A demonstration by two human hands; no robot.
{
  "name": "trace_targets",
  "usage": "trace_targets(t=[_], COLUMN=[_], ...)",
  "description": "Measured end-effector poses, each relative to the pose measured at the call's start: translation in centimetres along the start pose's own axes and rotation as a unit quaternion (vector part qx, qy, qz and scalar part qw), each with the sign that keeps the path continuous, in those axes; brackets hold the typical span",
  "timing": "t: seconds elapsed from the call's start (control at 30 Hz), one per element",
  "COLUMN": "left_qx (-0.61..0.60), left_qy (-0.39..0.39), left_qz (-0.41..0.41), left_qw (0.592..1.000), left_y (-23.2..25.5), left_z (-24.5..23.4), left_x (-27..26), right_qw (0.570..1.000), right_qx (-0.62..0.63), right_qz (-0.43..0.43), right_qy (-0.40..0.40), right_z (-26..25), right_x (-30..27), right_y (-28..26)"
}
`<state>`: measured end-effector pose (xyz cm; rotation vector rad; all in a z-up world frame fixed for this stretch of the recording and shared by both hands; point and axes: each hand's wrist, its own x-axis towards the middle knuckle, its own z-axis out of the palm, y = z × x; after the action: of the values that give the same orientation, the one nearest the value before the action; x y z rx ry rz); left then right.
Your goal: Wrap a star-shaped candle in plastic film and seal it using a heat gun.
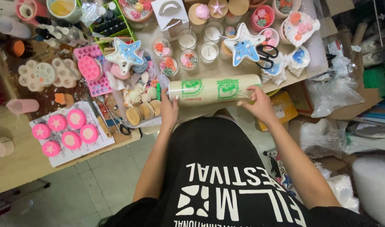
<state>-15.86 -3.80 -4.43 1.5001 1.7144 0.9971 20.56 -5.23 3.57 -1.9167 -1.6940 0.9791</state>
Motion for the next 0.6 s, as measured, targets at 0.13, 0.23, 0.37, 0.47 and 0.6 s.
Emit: trace_targets(t=[0.13,0.23,0.37,0.47,0.6], left_qx=[-0.042,-0.038,-0.094,-0.07,-0.018], left_qy=[-0.007,-0.022,-0.007,0.027,0.047], left_qz=[-0.061,-0.12,-0.109,-0.094,-0.221], left_qw=[0.997,0.992,0.99,0.993,0.974], left_y=[-0.1,-0.1,-0.8,-1.2,-1.2], left_z=[0.3,0.3,0.9,1.8,2.7], left_x=[0.7,1.6,2.0,2.7,3.3], right_qw=[0.986,0.985,0.955,0.975,0.957], right_qx=[0.003,-0.018,-0.04,0.067,0.256], right_qz=[-0.159,-0.126,-0.22,-0.145,-0.088], right_qy=[0.042,0.113,0.196,0.156,0.101], right_z=[2.0,2.3,1.9,1.9,1.5], right_x=[0.0,0.9,2.0,2.0,2.1], right_y=[1.3,1.5,1.1,0.4,0.2])
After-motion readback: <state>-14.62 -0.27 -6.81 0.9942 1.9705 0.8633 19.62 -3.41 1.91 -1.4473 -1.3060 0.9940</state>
